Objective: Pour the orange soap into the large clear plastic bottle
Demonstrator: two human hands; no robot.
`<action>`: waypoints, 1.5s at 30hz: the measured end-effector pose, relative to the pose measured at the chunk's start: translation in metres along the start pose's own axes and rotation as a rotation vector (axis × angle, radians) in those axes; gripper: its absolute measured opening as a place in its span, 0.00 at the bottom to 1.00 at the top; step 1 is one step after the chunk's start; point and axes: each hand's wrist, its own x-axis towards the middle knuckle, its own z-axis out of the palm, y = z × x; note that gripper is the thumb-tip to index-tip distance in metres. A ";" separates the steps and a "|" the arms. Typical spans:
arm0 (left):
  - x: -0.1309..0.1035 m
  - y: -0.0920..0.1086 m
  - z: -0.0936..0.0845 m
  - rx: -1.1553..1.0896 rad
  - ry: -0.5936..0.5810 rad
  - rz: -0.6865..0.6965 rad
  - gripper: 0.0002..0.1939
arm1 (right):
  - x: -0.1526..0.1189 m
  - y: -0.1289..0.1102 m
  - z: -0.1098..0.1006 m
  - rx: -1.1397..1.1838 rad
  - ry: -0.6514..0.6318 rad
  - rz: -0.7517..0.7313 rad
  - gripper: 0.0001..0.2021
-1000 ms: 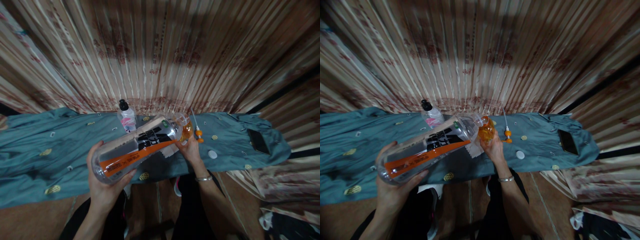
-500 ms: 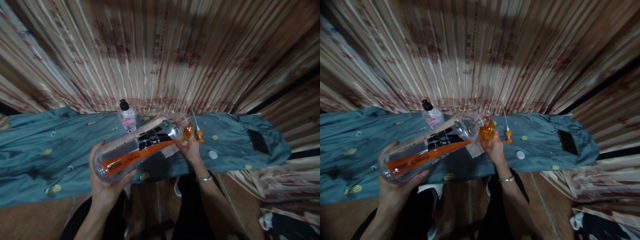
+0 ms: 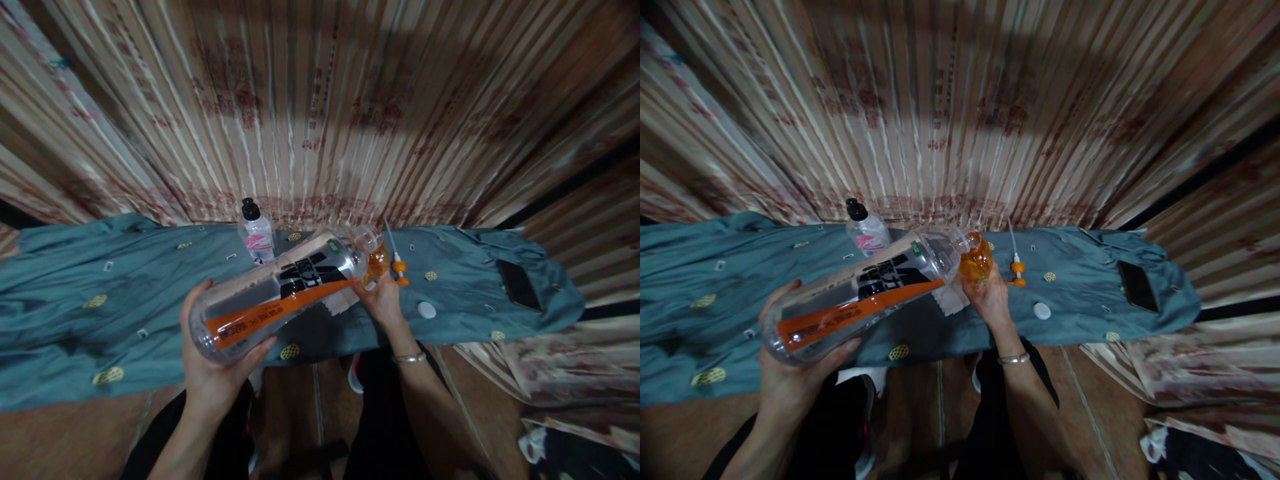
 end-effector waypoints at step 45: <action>0.000 0.002 -0.001 0.025 -0.005 -0.027 0.60 | 0.000 -0.002 -0.003 -0.017 -0.029 0.086 0.34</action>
